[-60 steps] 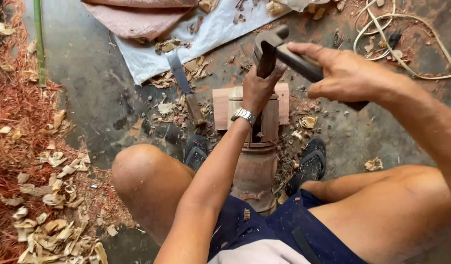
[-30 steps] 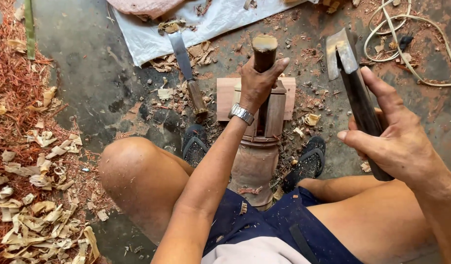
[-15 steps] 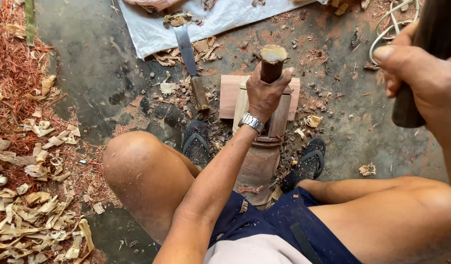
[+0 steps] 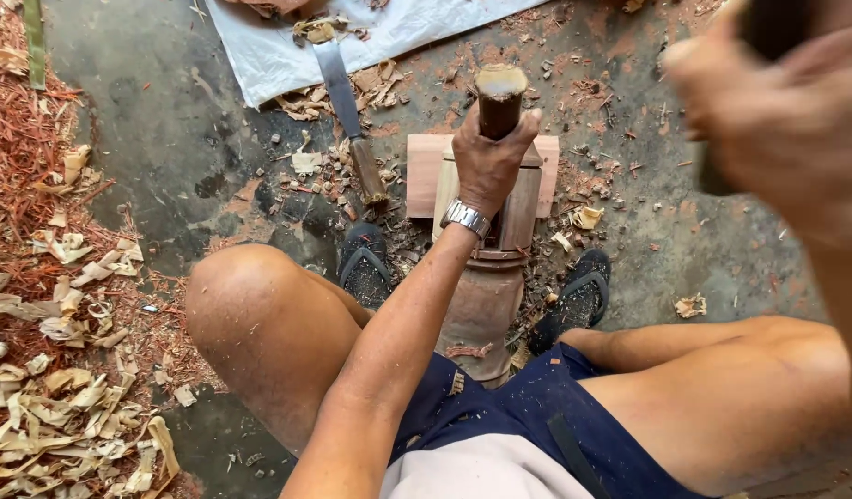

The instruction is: The person uses a hammer and chisel to carve and shape a wooden furniture component.

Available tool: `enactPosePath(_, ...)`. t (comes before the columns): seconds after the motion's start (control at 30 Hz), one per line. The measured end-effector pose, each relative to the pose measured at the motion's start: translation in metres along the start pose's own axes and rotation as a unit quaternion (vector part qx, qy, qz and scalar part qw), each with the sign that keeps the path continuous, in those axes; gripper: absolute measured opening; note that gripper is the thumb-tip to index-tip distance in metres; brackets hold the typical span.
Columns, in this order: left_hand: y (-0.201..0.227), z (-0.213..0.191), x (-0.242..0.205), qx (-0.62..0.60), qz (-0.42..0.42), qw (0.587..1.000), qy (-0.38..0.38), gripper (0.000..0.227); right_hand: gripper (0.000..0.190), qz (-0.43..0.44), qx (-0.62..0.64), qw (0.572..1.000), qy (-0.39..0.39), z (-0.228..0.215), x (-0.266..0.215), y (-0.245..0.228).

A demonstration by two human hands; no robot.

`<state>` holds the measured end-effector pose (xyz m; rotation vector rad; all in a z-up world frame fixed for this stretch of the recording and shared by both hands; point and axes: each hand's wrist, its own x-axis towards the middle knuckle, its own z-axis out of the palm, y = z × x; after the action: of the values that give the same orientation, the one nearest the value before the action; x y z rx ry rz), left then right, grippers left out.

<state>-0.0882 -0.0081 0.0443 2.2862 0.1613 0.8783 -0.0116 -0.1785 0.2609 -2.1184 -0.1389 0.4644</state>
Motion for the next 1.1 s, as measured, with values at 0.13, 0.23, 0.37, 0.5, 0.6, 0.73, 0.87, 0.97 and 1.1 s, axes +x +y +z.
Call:
enactPosePath(0.13, -0.010, 0.014, -0.006, -0.268, -0.235, 0.934, -0.014, 0.033, 0.067, 0.020, -0.287, 0.935, -0.208, 0.039, 0.002, -0.028)
enactPosePath(0.23, -0.024, 0.038, -0.009, -0.228, -0.260, 0.936, -0.070, 0.031, 0.092, 0.016, -0.410, 0.873, -0.264, 0.030, 0.014, -0.039)
enactPosePath(0.37, -0.021, 0.034, 0.004, -0.208, -0.349, 0.908, -0.103, 0.039, 0.057, -0.382, -0.127, 0.886, -0.229, 0.008, 0.036, -0.029)
enactPosePath(0.5, -0.018, 0.035, 0.006, -0.257, -0.325, 0.909, -0.044, 0.039, 0.052, -0.322, -0.268, 0.882, -0.216, 0.019, 0.063, 0.023)
enactPosePath(0.6, -0.018, 0.035, 0.005, -0.246, -0.344, 0.903, -0.078, 0.040, 0.049, -0.257, -0.410, 0.853, -0.194, 0.027, 0.071, 0.040)
enactPosePath(0.73, -0.017, 0.038, 0.007, -0.222, -0.362, 0.899, -0.107, 0.039, 0.077, 0.001, -0.396, 0.880, -0.263, 0.030, 0.056, -0.015)
enactPosePath(0.87, -0.019, 0.042, -0.003, -0.186, -0.376, 0.899, -0.125, 0.039, 0.026, 0.093, -0.258, 0.937, -0.218, 0.006, 0.068, -0.016)
enactPosePath(0.97, -0.018, 0.041, 0.002, -0.236, -0.366, 0.895, -0.096, 0.036, 0.025, 0.020, -0.378, 0.897, -0.227, 0.019, 0.083, 0.008)
enactPosePath(1.1, -0.017, 0.038, 0.000, -0.252, -0.372, 0.888, -0.098, 0.036, 0.024, -0.072, -0.545, 0.803, -0.230, 0.035, 0.069, 0.031)
